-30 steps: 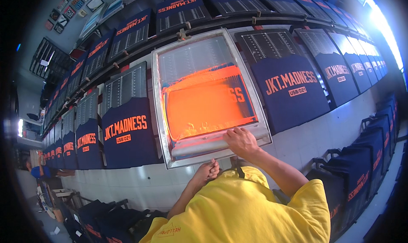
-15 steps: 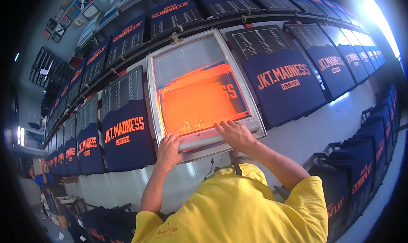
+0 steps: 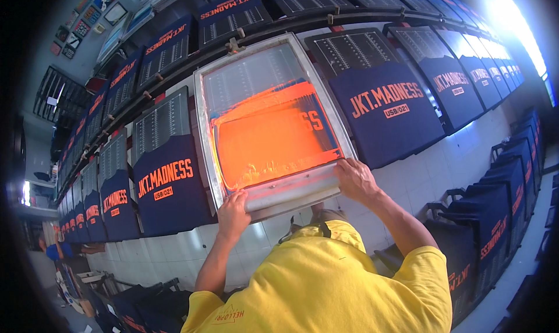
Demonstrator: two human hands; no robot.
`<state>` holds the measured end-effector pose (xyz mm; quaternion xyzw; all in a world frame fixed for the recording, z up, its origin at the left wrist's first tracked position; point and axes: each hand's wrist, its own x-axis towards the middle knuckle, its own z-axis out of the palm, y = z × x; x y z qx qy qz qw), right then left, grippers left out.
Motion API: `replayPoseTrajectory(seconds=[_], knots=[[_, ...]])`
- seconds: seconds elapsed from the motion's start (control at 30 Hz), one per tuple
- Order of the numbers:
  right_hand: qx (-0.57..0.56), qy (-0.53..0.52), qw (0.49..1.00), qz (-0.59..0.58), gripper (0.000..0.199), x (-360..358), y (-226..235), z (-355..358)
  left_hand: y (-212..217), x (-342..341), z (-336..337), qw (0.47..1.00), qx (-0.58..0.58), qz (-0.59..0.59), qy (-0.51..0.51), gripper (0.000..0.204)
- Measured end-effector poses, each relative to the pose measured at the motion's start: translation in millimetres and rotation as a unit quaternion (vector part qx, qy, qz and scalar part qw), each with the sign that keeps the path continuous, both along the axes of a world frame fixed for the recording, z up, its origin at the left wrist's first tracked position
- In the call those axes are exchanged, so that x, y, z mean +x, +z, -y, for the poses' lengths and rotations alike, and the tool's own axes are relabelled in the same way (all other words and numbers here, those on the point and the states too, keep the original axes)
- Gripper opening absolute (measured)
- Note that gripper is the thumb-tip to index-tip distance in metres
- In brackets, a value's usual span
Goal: The person performs screen printing on a series of navy t-shirts using a squeegee and orange ink, working through multiple frames on a printing carousel.
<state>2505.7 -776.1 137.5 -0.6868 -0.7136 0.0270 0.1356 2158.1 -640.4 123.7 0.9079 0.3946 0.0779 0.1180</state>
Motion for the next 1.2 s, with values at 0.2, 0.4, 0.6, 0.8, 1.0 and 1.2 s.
replayPoseTrajectory(seconds=[0.2, 0.4, 0.6, 0.8, 1.0, 1.2], knots=[[0.077, 0.013, 0.997, 0.023, 0.016, 6.1, -24.0, -13.3, -29.6, -1.5, -10.5, 0.996, 0.084, 0.035, -0.024, 0.034], [0.081, 0.027, 0.996, 0.039, 0.013, 33.7, -28.5, -81.5, -35.0, 20.6, -72.8, 0.994, 0.100, 0.041, -0.013, 0.033], [0.027, 0.032, 0.998, 0.039, 0.014, 68.1, -26.4, -162.1, -28.8, 47.8, -145.3, 0.995, 0.095, 0.038, -0.008, 0.036], [-0.042, 0.022, 0.998, 0.045, 0.013, 89.4, -10.1, -233.5, -12.6, 73.3, -208.8, 0.998, 0.059, 0.029, 0.008, 0.028], [-0.024, 0.048, 0.998, 0.045, 0.009, 94.3, 11.2, -250.0, 10.0, 70.3, -223.0, 0.999, 0.040, 0.004, 0.011, 0.028], [0.032, 0.055, 0.998, 0.030, 0.011, 75.3, 39.6, -236.4, 41.4, 57.4, -204.9, 0.997, 0.051, 0.047, 0.046, 0.028]])
